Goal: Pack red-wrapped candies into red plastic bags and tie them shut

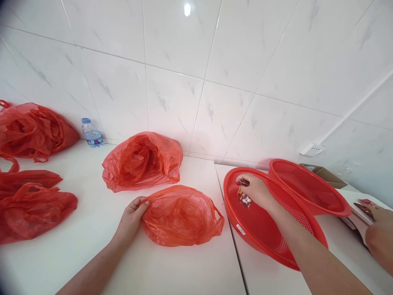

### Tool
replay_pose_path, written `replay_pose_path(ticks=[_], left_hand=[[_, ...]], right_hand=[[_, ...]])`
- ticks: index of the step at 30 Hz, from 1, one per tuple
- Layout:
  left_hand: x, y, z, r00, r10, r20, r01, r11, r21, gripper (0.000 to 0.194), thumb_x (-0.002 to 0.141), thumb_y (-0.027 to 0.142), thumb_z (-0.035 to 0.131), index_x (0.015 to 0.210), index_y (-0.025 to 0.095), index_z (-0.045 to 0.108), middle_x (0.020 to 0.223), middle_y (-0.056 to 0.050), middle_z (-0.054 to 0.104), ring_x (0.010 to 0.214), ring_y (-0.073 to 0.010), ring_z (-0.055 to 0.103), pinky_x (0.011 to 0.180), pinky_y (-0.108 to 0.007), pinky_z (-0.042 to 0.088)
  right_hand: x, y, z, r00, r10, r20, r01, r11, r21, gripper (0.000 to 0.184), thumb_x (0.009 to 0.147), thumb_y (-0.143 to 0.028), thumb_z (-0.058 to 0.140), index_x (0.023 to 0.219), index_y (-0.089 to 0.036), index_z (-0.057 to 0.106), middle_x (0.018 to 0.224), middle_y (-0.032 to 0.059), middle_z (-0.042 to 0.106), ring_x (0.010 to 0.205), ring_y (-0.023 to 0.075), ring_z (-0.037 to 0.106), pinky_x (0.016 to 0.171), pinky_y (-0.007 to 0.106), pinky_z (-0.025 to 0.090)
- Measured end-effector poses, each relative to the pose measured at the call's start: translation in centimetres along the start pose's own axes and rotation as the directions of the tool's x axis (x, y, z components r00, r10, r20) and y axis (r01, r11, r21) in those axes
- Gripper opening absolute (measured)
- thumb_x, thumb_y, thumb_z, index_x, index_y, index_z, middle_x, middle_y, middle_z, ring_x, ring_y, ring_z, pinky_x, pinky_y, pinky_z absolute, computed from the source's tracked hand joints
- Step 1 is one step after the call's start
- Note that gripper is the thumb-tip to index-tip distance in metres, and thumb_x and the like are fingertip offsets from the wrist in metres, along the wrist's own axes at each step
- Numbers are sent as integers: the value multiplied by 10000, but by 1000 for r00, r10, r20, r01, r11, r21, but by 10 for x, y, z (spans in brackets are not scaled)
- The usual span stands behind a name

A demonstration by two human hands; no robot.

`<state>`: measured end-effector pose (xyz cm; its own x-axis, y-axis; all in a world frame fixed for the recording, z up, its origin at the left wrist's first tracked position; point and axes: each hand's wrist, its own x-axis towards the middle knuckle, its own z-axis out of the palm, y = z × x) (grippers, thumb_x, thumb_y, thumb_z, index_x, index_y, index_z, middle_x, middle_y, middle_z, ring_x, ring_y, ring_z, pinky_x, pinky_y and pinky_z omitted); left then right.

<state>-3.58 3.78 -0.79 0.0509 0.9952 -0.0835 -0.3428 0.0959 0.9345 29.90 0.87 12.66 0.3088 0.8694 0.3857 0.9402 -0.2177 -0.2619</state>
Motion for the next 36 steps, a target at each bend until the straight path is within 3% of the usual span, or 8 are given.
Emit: replay_pose_path(ticks=[2,5,10,13,16,21,30,36], left_hand=[[-1,2,1,1000,-14,6,14,1000,-7,274,720,436,697,772,196,576,698,20,593,607,-136,527,579,-221,423],[-3,3,2,1000,-17,22,18,1000,-25,263,735,427,685,782,191,580,712,15,596,605,-131,528,574,-220,429],[-4,0,-1,1000,-1,28,2,999,-52,250,747,409,686,785,186,579,698,20,587,581,-110,510,559,-205,425],[-3,-1,-2,999,-7,33,9,999,-45,248,760,409,679,790,186,574,700,21,592,581,-109,514,561,-205,429],[-3,0,-2,999,-4,37,5,999,-34,248,761,409,679,800,185,579,715,17,600,593,-112,524,573,-209,436],[-3,1,0,999,10,34,-9,999,-39,258,752,412,686,798,179,585,745,6,611,620,-119,538,598,-217,444],[-3,-4,-1,999,34,2,-34,999,-33,221,789,390,654,801,183,580,743,15,595,620,-107,518,603,-207,432],[-3,-5,-3,997,70,-14,-71,997,-7,218,814,400,616,798,184,587,739,12,587,638,-117,510,611,-212,426]], right_hand=[[-2,-9,-18,957,-223,187,179,957,227,211,797,-139,448,869,-193,639,947,86,647,667,123,629,599,225,463],[-23,-35,-24,875,-450,177,369,859,356,286,779,-66,436,915,-239,619,1077,45,585,803,131,612,687,240,495],[-68,-88,22,573,-763,299,659,646,385,437,710,54,402,939,-243,625,1060,13,584,821,111,580,707,222,486],[-73,-106,53,510,-802,310,740,593,318,373,758,29,414,909,-229,637,990,19,607,792,125,578,664,236,488],[-63,-109,66,551,-782,290,728,621,291,366,792,-16,458,1021,-243,631,1043,32,617,883,150,595,727,269,511],[-57,-90,58,717,-672,186,591,727,351,398,859,-145,484,1225,-293,529,1218,10,578,1112,169,539,960,346,466],[-103,-37,68,934,-352,-51,353,897,267,338,863,-269,485,1195,-277,547,1349,69,411,1253,259,405,1021,473,392],[-135,-26,90,993,22,120,-71,906,417,653,810,-383,542,1395,-233,294,1382,112,401,1245,276,432,986,458,422]])
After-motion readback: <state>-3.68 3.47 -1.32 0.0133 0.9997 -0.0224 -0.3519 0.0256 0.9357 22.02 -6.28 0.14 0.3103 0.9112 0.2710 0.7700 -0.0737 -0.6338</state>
